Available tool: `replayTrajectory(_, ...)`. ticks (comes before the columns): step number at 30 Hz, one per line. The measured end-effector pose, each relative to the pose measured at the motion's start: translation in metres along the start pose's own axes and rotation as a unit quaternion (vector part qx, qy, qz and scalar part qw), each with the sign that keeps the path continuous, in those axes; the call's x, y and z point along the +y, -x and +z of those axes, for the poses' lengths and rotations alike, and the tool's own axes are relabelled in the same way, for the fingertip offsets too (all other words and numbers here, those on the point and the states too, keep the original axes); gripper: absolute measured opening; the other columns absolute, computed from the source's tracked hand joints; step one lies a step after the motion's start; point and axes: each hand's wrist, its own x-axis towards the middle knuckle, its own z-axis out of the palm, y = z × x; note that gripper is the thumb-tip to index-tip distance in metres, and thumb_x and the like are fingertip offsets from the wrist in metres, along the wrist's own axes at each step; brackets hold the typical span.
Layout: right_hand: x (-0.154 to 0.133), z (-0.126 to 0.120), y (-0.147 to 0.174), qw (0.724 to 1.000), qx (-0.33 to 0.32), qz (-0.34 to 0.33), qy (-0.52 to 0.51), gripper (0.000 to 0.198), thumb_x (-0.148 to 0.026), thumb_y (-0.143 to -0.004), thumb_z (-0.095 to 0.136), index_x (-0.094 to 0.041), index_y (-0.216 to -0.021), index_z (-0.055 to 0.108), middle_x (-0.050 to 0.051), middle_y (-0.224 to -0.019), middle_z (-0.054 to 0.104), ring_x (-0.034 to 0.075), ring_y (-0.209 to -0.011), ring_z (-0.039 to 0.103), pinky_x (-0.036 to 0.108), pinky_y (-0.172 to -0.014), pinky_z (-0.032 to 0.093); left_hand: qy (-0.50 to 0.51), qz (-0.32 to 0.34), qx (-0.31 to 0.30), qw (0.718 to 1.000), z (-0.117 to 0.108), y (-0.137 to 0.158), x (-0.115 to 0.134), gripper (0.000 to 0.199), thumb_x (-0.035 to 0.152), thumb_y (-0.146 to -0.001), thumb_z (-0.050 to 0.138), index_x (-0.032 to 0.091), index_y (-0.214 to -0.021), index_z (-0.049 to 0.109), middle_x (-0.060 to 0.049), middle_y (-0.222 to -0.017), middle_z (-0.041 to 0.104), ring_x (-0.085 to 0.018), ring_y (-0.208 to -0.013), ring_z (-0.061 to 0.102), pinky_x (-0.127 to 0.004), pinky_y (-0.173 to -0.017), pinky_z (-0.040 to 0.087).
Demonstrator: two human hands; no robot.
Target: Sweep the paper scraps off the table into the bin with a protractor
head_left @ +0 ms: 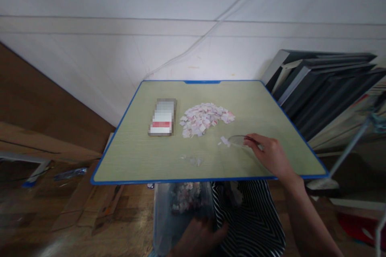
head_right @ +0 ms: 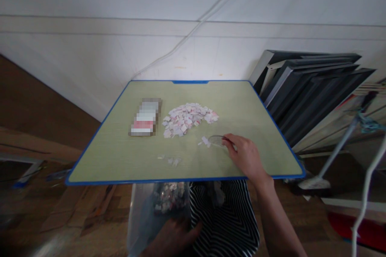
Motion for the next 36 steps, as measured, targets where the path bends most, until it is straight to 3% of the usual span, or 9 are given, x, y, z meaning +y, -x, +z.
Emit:
replayTrajectory(11, 0.007, -0.008, 0.006, 1.000, -0.014, 0.017, -0.019, 0.020, -0.028, -0.082, 0.047, -0.017, -0.080, 0.064, 0.003, -0.074, 0.068, 0.017, -0.061, 0.063, 0.025, -0.055, 0.047, -0.014, 0.006, 0.004, 1.000, 0.004, -0.001, -0.001, 0.049, 0.014, -0.083, 0.052, 0.019, -0.125, 0.027, -0.006, -0.085, 0.064, -0.019, -0.069, 0.062, -0.024, -0.053, 0.050)
replayTrajectory(16, 0.006, -0.010, 0.004, 0.999, 0.026, 0.004, -0.034, 0.022, -0.030, -0.083, 0.046, -0.018, -0.080, 0.064, 0.005, -0.077, 0.069, 0.018, -0.066, 0.065, 0.027, -0.060, 0.049, -0.007, 0.001, 0.007, 1.000, 0.004, -0.001, -0.001, 0.048, 0.014, -0.083, 0.053, 0.018, -0.124, 0.030, -0.006, -0.084, 0.064, -0.018, -0.068, 0.061, -0.024, -0.053, 0.049)
replayTrajectory(21, 0.004, -0.011, 0.003, 0.998, -0.040, -0.021, -0.054, 0.021, -0.028, -0.083, 0.046, -0.018, -0.078, 0.064, 0.003, -0.074, 0.069, 0.016, -0.065, 0.064, 0.026, -0.059, 0.050, -0.006, 0.003, -0.008, 1.000, 0.000, -0.001, -0.001, 0.047, 0.016, -0.083, 0.053, 0.019, -0.125, 0.031, -0.006, -0.084, 0.064, -0.018, -0.069, 0.061, -0.024, -0.054, 0.050)
replayTrajectory(25, 0.004, -0.008, 0.003, 0.998, 0.011, -0.010, -0.059, 0.021, -0.029, -0.083, 0.047, -0.017, -0.080, 0.064, 0.005, -0.077, 0.069, 0.017, -0.068, 0.064, 0.027, -0.061, 0.050, -0.008, -0.001, -0.030, 1.000, -0.003, -0.001, -0.001, 0.046, 0.016, -0.085, 0.051, 0.020, -0.125, 0.030, -0.007, -0.089, 0.064, -0.019, -0.074, 0.062, -0.024, -0.058, 0.051)
replayTrajectory(29, 0.009, 0.003, 0.000, 0.996, 0.021, -0.019, -0.081, 0.023, -0.029, -0.085, 0.045, -0.017, -0.083, 0.064, 0.006, -0.081, 0.069, 0.017, -0.073, 0.064, 0.029, -0.066, 0.051, -0.011, -0.001, -0.041, 0.999, -0.003, -0.001, -0.001, 0.049, 0.014, -0.084, 0.051, 0.020, -0.127, 0.028, -0.008, -0.093, 0.063, -0.019, -0.076, 0.062, -0.025, -0.060, 0.051)
replayTrajectory(36, 0.019, -0.001, 0.011, 0.988, -0.062, -0.071, -0.125, 0.020, -0.026, -0.085, 0.046, -0.017, -0.087, 0.064, 0.005, -0.081, 0.068, 0.016, -0.073, 0.063, 0.027, -0.066, 0.050, -0.013, -0.004, -0.035, 0.999, -0.005, -0.002, 0.000, 0.048, 0.015, -0.083, 0.053, 0.020, -0.125, 0.031, -0.007, -0.088, 0.064, -0.018, -0.072, 0.062, -0.024, -0.057, 0.050)
